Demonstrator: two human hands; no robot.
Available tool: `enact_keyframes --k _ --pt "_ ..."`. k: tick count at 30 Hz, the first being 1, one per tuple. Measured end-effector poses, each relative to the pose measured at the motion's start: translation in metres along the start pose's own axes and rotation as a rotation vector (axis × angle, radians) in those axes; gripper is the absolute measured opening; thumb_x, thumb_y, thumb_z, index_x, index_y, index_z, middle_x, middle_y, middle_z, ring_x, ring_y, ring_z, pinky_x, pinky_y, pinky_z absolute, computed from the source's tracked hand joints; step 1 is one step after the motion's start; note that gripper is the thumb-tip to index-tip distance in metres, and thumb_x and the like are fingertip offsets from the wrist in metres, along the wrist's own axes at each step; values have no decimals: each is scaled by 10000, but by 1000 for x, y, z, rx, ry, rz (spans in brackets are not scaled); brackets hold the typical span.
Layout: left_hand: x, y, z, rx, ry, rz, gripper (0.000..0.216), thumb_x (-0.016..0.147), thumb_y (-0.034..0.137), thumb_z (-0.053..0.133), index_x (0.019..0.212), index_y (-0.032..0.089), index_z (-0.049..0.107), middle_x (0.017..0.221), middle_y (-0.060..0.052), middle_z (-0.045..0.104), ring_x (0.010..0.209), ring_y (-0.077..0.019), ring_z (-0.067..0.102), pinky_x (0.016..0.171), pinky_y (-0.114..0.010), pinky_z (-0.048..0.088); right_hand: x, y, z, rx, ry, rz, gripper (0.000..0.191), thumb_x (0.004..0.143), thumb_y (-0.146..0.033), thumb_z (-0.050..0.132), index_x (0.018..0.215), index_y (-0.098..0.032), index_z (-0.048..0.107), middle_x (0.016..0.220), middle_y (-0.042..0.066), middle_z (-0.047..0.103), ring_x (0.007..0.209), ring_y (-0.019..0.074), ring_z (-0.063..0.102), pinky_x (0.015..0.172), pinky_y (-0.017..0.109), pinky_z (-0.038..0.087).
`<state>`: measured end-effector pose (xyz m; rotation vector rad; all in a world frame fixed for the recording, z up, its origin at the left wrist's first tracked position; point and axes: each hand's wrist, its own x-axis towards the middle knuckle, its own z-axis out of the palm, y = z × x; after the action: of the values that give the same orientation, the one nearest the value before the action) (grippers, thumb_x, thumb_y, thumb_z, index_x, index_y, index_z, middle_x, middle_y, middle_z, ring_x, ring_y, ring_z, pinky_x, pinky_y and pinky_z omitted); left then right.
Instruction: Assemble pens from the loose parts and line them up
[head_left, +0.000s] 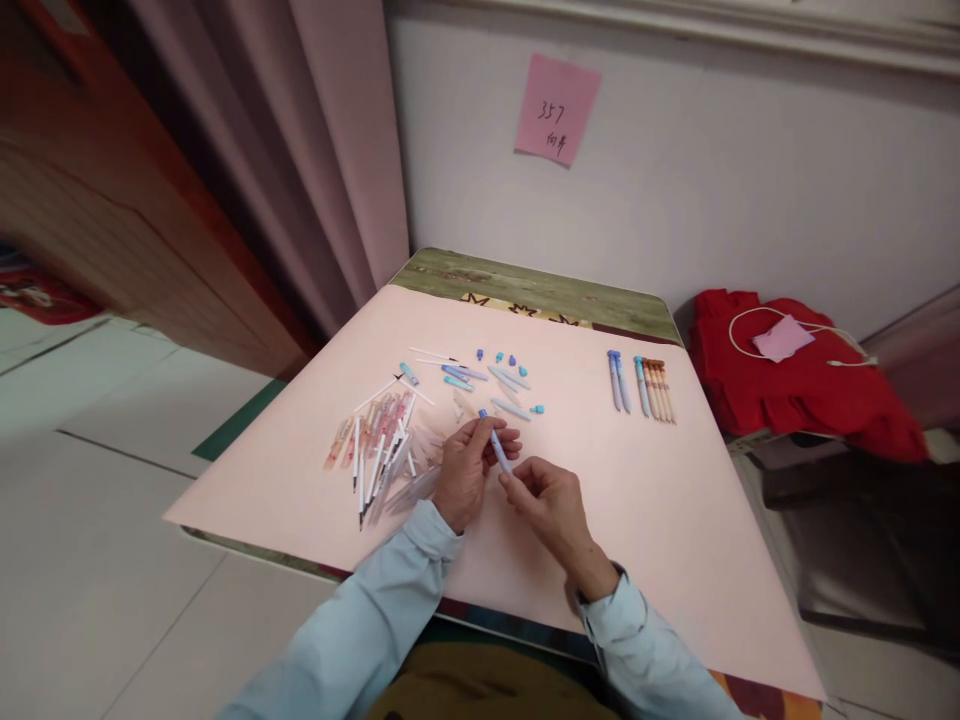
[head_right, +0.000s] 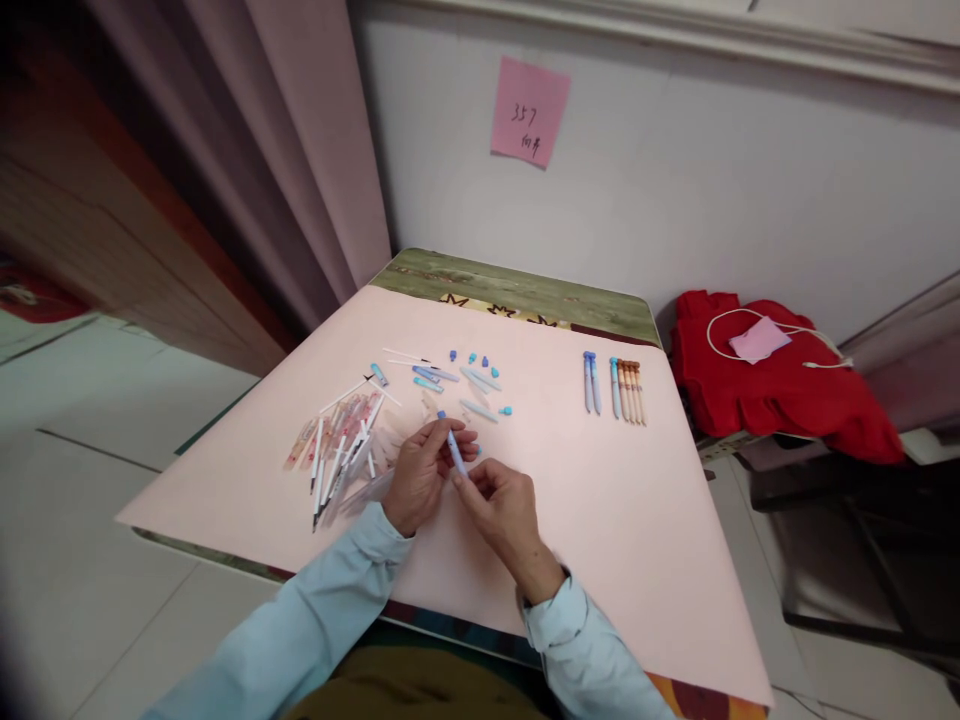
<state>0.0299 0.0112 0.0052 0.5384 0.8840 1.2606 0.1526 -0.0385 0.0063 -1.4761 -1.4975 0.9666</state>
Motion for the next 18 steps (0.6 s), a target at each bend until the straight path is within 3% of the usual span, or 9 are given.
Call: enact_keyframes --k 5,8,13,18 --pt "-4 4 6 -5 -16 -4 408 762 472 735 996 148 654 832 -71 745 682 -159 694 718 -318 549 1 1 1 46 62 8 270 851 -438 632 733 -196 643 615 -5 639 530 119 529 524 226 410" --pt "-2 8 5 -31 28 12 388 751 471 743 948 155 634 820 -65 741 670 -164 691 717 -343 559 0 1 1 17 72 -3 270 842 -444 646 723 -201 641 601 -10 627 519 119 519 512 228 397" --pt "0 8 4 -15 75 22 332 713 395 790 860 135 645 764 -48 721 632 -145 671 710 -329 558 -2 1 4 79 -11 18 276 869 -450 614 759 -200 650 607 0 639 528 130 547 523 235 422" --pt "-12 8 5 57 94 29 402 772 515 701 889 136 638 769 -67 718 625 -155 670 663 -315 549 -6 -1 4 61 -57 -27 307 875 -472 608 753 -195 663 620 3 651 536 131 551 533 236 415"
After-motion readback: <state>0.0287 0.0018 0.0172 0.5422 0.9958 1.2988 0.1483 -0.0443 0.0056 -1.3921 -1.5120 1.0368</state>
